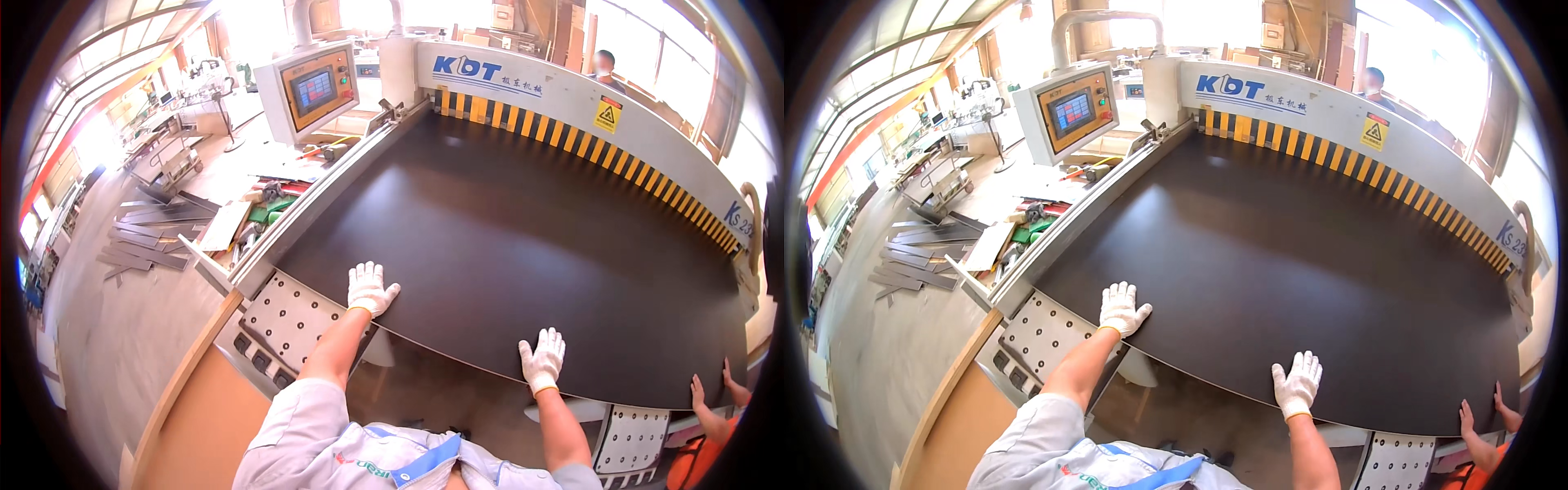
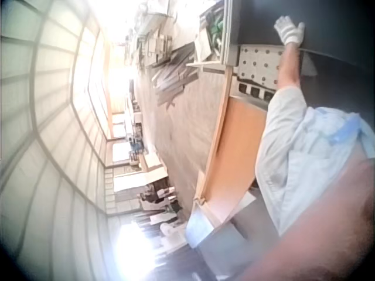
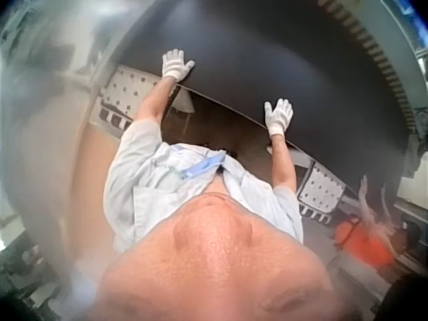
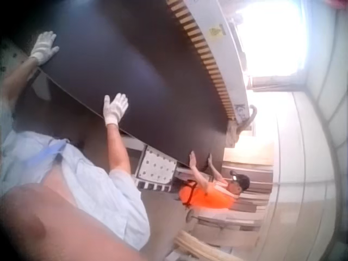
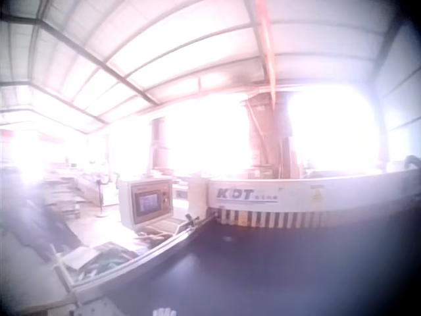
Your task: The person, with another individual, carries a large wooden board to a cutting machine, positions it for a cut, activates the machine using a touch-screen interface, and then removes the cut piece and the remaining board.
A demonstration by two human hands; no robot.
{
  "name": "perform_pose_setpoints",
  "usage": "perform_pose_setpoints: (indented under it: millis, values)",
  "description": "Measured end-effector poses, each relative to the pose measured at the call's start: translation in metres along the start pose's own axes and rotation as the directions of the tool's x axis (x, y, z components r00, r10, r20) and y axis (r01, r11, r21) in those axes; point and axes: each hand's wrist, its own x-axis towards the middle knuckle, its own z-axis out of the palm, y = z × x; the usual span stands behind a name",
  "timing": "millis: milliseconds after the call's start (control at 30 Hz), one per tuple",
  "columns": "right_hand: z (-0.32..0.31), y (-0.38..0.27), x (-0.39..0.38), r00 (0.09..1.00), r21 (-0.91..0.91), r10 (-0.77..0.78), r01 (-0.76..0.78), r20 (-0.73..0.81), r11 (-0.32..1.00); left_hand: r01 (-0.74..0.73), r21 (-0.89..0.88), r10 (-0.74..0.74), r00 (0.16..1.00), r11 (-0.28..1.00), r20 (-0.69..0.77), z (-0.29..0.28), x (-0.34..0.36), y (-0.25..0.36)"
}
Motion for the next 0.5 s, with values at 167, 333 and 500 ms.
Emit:
perform_pose_setpoints:
  millis: [167,333,500]
  values:
    - [-0.006,0.007,-0.003,0.986,0.032,-0.165,0.164,0.032,0.986,-0.083,0.017,0.083,0.996,0.996,-0.019,-0.006,-0.029,0.078]
    - [-0.022,0.025,-0.005,0.923,0.059,-0.361,0.356,0.131,0.932,-0.135,0.0,0.135,0.99,0.991,-0.035,-0.002,-0.058,0.127]
    - [-0.054,0.1,-0.008,0.827,0.136,-0.516,0.498,0.222,0.857,-0.111,-0.027,0.112,0.993,0.993,0.045,-0.011,-0.074,0.132]
